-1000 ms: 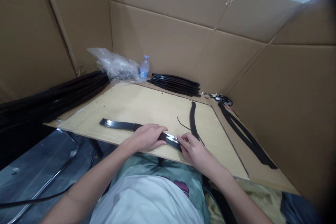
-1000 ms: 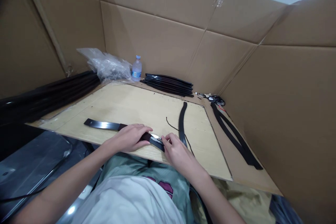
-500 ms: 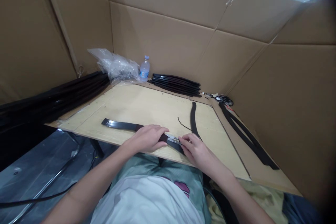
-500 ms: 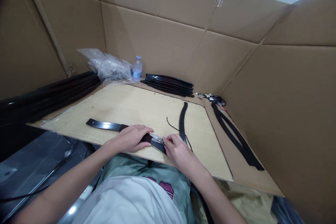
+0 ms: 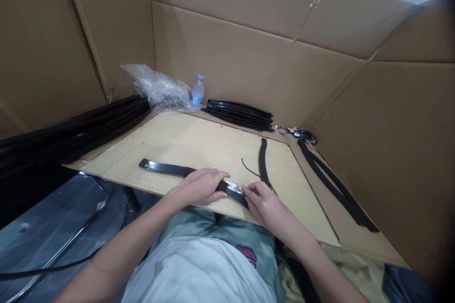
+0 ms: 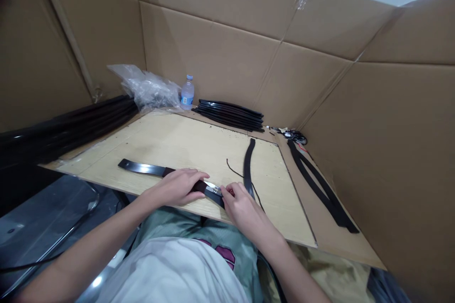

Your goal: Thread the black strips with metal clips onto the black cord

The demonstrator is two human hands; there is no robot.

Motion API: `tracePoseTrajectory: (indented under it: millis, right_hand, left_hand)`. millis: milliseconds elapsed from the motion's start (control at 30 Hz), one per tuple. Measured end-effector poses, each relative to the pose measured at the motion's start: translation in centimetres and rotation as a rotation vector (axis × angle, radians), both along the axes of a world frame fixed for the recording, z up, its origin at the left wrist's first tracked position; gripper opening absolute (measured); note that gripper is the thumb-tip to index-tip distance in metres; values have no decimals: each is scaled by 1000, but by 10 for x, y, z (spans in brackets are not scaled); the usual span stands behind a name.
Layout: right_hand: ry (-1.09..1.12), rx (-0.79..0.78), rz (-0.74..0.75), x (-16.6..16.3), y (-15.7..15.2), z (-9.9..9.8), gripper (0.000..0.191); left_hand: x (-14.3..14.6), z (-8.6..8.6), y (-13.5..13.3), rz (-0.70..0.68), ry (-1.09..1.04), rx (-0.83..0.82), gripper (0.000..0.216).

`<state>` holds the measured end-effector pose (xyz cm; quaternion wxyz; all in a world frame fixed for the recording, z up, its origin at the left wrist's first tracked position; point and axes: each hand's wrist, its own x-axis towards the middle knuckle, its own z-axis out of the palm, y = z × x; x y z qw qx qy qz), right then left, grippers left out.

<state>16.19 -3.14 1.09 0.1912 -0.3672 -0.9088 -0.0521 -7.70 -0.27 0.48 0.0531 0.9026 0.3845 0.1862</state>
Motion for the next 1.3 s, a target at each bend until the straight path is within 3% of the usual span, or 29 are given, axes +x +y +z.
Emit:
tracePoseTrajectory:
  millis: [400,800,1033,1300]
  right_hand:
    - [-19,28,0,-3,4,-8,31]
    - [6,-60,-5,4,1,5,24]
    - [24,-65,10,10,3,1,26]
    - [40,-105,19,12,3,-2,26]
  left_hand:
    - [0,-1,0,3,-22,-19,45]
    - [1,-2,1,19,-40,-6,41]
    - [1,-6,2,15,-83,-8,41]
    - [-12,6,5,-124,-176,-94,28]
